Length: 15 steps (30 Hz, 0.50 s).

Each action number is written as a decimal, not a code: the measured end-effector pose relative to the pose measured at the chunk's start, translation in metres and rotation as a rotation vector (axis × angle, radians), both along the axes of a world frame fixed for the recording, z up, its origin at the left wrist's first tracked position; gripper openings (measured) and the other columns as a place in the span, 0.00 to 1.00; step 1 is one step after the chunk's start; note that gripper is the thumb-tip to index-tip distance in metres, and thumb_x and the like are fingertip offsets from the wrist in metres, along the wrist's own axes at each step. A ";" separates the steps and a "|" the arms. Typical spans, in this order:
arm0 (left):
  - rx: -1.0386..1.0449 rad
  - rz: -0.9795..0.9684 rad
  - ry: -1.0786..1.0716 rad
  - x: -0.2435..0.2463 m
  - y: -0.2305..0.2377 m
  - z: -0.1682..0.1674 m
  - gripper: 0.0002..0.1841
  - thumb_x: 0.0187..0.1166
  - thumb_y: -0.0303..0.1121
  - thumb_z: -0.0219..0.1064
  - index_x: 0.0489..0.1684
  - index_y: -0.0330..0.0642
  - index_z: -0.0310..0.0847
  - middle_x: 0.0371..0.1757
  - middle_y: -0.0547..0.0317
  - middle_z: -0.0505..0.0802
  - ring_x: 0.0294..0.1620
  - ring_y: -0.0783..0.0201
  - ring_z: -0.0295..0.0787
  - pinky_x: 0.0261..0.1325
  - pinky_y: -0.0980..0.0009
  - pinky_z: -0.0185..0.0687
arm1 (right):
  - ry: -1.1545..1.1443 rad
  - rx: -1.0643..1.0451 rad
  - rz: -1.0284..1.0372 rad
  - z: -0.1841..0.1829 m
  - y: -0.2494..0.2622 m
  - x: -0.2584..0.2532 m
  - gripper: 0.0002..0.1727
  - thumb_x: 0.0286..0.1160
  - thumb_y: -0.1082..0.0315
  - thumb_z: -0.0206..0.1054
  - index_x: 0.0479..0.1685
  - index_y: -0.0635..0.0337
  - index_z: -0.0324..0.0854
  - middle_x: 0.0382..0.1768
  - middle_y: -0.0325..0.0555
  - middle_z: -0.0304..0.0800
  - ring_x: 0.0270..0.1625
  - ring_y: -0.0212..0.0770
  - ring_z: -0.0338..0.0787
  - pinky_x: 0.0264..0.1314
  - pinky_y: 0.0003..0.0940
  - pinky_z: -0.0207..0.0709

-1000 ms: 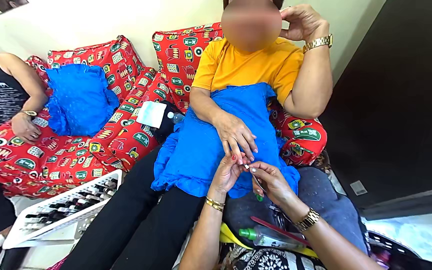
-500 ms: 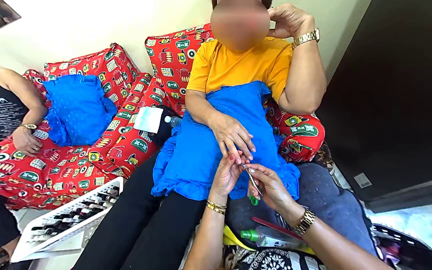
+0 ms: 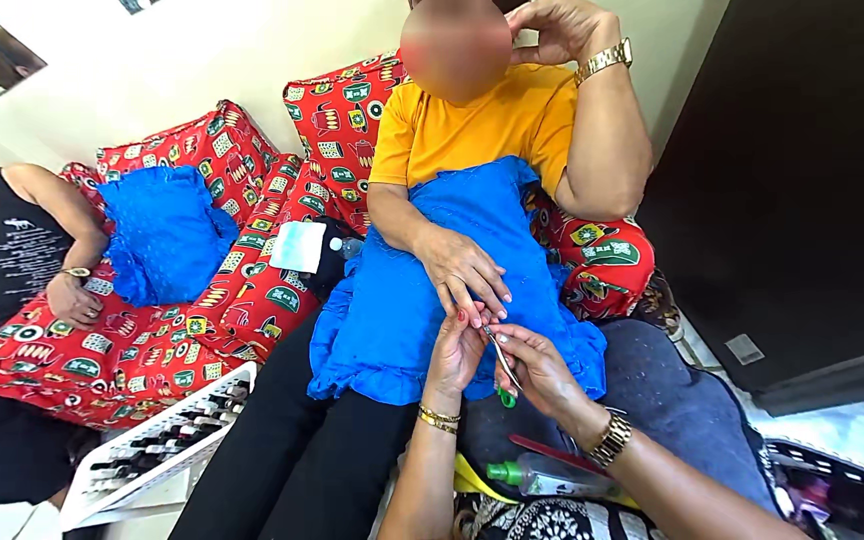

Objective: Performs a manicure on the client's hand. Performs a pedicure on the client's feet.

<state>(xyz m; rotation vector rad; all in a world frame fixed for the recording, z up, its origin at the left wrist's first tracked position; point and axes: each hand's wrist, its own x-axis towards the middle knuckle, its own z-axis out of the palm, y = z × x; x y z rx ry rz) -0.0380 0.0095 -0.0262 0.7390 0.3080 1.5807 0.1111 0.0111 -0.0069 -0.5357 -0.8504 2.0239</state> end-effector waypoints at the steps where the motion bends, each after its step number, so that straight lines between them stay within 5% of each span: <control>1: -0.003 0.004 0.003 0.000 0.000 0.000 0.10 0.80 0.40 0.70 0.45 0.44 0.90 0.43 0.55 0.95 0.49 0.63 0.93 0.58 0.67 0.87 | -0.007 0.007 -0.001 0.000 0.001 0.000 0.15 0.88 0.75 0.49 0.51 0.68 0.84 0.18 0.36 0.83 0.15 0.29 0.83 0.18 0.23 0.82; 8: -0.003 0.023 0.002 0.002 0.000 0.001 0.10 0.81 0.40 0.69 0.45 0.43 0.90 0.43 0.56 0.94 0.49 0.63 0.93 0.57 0.67 0.87 | -0.011 0.012 -0.018 0.000 0.002 -0.002 0.15 0.88 0.75 0.49 0.51 0.68 0.83 0.19 0.37 0.83 0.15 0.29 0.82 0.21 0.23 0.82; 15: -0.042 0.034 -0.025 0.002 -0.002 0.002 0.10 0.80 0.39 0.71 0.44 0.42 0.90 0.41 0.56 0.94 0.48 0.63 0.93 0.58 0.66 0.88 | 0.028 0.014 0.003 -0.003 0.002 -0.004 0.15 0.88 0.73 0.47 0.49 0.64 0.83 0.11 0.31 0.74 0.09 0.23 0.71 0.14 0.18 0.70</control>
